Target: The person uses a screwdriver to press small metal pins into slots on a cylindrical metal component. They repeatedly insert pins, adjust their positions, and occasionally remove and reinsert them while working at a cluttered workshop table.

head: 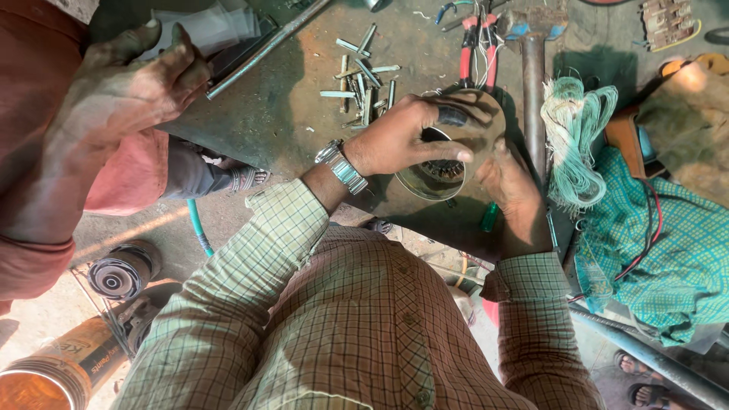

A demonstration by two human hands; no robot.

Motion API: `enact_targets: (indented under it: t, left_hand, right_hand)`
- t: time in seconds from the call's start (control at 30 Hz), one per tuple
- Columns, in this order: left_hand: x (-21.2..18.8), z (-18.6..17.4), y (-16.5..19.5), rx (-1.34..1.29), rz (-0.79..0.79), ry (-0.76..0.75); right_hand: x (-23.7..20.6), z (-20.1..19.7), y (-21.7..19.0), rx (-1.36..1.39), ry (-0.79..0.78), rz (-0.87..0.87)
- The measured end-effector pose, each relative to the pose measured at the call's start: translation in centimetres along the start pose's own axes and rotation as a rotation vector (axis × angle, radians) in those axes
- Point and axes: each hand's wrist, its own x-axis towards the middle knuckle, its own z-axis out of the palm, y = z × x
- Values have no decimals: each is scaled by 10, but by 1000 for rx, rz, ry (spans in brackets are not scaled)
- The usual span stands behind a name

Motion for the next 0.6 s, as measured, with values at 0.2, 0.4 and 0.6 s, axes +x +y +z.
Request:
enact_targets:
  t: [0.2,0.4,0.6]
  left_hand:
    - [-2,-2,2,-40,60,-2]
    - [1,5,1,67,-145,-74]
    - [5,17,-5,123,-39,-68]
  right_hand:
    - [-5,11,-5,-26,-110,-36]
    - [-7,13,-5,-30,-287,18]
    - [-6,6,-2,-111,-250,-13]
